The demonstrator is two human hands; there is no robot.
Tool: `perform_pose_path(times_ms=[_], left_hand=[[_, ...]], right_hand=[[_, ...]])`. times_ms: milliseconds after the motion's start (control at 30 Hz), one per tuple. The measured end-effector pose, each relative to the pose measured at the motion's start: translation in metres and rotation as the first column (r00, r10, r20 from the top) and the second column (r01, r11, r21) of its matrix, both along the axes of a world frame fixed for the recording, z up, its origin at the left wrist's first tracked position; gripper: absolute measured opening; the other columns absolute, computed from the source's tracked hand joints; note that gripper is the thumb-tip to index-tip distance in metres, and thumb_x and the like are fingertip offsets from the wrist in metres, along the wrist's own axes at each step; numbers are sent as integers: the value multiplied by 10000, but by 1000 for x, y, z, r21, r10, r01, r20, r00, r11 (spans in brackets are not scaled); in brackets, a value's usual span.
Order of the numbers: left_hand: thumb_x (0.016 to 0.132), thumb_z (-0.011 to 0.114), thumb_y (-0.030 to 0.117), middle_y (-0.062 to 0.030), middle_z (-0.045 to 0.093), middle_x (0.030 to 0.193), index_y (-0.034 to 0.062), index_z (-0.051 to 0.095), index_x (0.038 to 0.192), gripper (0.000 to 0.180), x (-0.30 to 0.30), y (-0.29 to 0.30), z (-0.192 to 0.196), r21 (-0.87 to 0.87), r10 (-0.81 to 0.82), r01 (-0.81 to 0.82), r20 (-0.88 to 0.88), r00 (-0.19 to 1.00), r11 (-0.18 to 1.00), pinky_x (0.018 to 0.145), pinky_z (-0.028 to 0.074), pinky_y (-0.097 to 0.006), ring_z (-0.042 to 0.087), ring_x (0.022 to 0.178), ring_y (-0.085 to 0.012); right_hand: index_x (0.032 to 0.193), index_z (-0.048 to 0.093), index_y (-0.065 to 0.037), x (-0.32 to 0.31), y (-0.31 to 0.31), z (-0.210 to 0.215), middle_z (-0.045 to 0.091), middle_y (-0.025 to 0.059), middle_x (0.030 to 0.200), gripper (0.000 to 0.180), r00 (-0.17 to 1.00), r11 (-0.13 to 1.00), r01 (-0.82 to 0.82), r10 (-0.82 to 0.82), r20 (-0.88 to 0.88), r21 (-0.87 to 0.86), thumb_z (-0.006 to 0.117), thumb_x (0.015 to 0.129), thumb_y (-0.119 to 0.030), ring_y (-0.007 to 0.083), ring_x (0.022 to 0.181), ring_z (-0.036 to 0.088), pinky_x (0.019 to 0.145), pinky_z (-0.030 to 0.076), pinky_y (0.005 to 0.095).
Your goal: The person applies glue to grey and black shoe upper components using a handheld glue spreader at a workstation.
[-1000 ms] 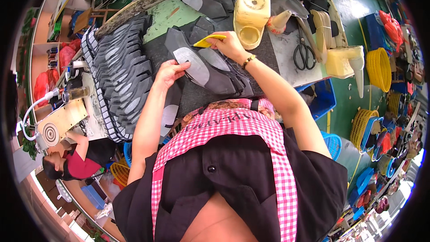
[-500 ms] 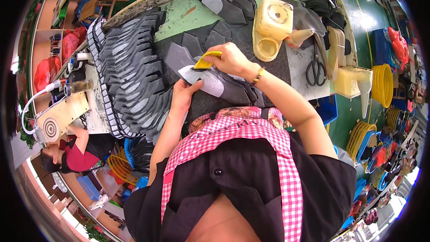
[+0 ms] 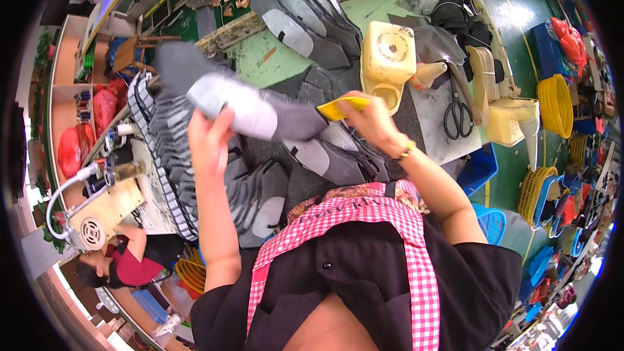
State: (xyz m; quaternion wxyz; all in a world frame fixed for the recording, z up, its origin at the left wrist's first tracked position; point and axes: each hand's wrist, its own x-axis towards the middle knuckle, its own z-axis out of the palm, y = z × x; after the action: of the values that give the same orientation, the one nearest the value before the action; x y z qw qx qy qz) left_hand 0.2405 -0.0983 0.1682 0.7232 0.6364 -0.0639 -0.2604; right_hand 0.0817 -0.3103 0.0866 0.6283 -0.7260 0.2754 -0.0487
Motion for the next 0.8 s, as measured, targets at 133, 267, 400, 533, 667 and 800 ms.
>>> perform_pose_path(times_ms=[133, 267, 400, 533, 667, 800], left_hand=[[740, 662, 48, -62, 604, 922, 25, 505, 1039, 339, 84, -71, -70, -56, -221, 220, -28, 975, 974, 676, 508, -278, 603, 796, -155], [743, 689, 122, -84, 585, 960, 13, 489, 1045, 377, 132, -102, -151, -35, -175, 172, -153, 973, 984, 683, 507, -291, 597, 813, -175], [670, 758, 290, -109, 602, 903, -21, 489, 1024, 543, 112, -87, -130, 233, -127, 112, 50, 991, 966, 654, 470, -283, 589, 782, -164], [638, 768, 335, -87, 572, 794, -37, 475, 998, 595, 42, 3, -111, 586, -231, 45, 247, 941, 809, 645, 450, -256, 549, 682, -146], [582, 793, 355, -62, 534, 749, -26, 485, 952, 614, -79, 25, -129, 610, -142, 13, 165, 976, 792, 583, 445, -257, 510, 630, -129], [584, 804, 247, -47, 526, 744, -65, 469, 981, 606, -100, 10, -143, 427, -27, 33, -19, 999, 904, 583, 446, -211, 511, 645, -108]], right_hand=[[844, 603, -30, -36, -47, 10, 611, 134, 728, 135, 994, 860, -84, 37, -103, -503, 566, 805, -154, 288, 641, 595, 575, 462, 334], [822, 599, -53, -39, -43, 20, 603, 117, 775, 100, 997, 646, 81, -45, 67, -759, 591, 766, -136, 285, 712, 588, 620, 463, 346], [913, 594, -54, -51, -30, -11, 551, 123, 749, 183, 998, 583, 7, 49, 44, -812, 577, 733, -22, 300, 738, 569, 624, 458, 353], [922, 603, -46, -70, -34, 5, 565, 85, 688, 137, 994, 816, 94, -50, 93, -570, 571, 796, -88, 210, 553, 566, 513, 444, 286], [905, 615, -10, -15, -8, 25, 626, 8, 744, 182, 996, 986, -87, 83, 34, 141, 551, 848, -170, 52, 617, 554, 526, 441, 224], [900, 632, -39, 75, 19, -48, 637, 107, 773, 163, 863, 798, -193, 414, 288, -570, 606, 762, -124, 223, 658, 615, 595, 472, 309]])
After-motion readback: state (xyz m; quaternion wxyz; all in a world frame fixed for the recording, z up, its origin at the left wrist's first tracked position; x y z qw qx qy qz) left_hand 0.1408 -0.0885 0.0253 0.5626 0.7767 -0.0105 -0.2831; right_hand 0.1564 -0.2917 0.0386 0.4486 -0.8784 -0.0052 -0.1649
